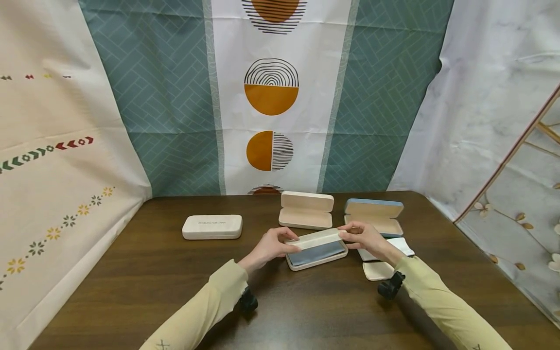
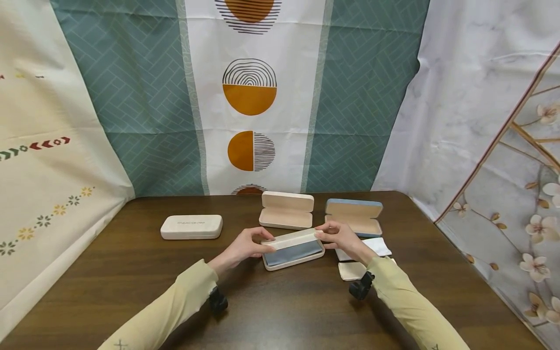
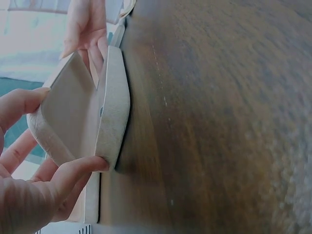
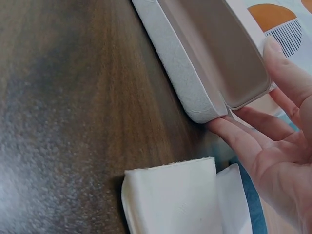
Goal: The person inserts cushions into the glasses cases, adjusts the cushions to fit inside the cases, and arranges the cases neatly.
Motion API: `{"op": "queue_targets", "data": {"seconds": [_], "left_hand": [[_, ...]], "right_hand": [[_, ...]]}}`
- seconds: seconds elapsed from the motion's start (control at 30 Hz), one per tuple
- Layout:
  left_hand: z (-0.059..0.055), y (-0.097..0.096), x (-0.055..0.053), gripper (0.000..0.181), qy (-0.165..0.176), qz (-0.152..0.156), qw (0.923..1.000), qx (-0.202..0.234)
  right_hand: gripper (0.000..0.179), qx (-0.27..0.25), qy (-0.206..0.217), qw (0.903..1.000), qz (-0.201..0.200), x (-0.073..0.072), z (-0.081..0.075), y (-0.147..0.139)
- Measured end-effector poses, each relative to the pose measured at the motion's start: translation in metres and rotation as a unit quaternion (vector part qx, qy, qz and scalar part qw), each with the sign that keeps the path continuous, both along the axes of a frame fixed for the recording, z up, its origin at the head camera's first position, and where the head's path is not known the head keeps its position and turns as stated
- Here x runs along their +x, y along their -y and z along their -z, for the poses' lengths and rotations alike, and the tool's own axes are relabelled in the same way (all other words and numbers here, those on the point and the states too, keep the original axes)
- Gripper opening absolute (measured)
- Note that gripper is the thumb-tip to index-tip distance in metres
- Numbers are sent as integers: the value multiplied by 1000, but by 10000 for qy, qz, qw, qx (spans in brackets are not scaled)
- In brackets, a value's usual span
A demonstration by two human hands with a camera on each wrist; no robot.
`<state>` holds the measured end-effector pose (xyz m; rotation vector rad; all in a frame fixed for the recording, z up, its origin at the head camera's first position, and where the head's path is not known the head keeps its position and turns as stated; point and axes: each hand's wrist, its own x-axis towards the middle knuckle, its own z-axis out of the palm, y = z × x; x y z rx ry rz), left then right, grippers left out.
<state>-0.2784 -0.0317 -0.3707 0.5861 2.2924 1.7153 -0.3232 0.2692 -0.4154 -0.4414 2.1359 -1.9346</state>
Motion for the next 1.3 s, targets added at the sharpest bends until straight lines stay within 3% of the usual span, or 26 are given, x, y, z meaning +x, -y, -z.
{"op": "queue_targets", "data": {"seconds": [0.1, 0.23, 0.37, 0.6, 0.9, 1.17, 1.3], "left_hand": [[4, -1, -2, 26, -36, -11, 10000, -42], [19, -2, -13, 26, -87, -18, 9999, -88], [31, -3, -21, 27, -401, -38, 9987, -317], [34, -5, -23, 27, -1293, -211, 9863, -999], [32, -7, -25, 29, -1559, -146, 9798, -1244], [37, 1, -31, 37, -2283, 178, 9599, -1619], [37, 11, -33, 40, -2381, 346, 9571, -1617]], "right_hand": [[23, -51, 31, 10000, -24, 0, 1, -1], [21, -163, 80, 9998, -48, 2, 3, -3], [20, -245, 122, 9996, -78, 4, 5, -5], [36, 515, -326, 9981, 91, 2, 10, -8], [44, 741, -370, 9965, 61, 3, 9, -7], [67, 1324, -607, 9882, -469, 3, 4, 4], [69, 1631, -710, 9826, -531, 3, 1, 12]]}}
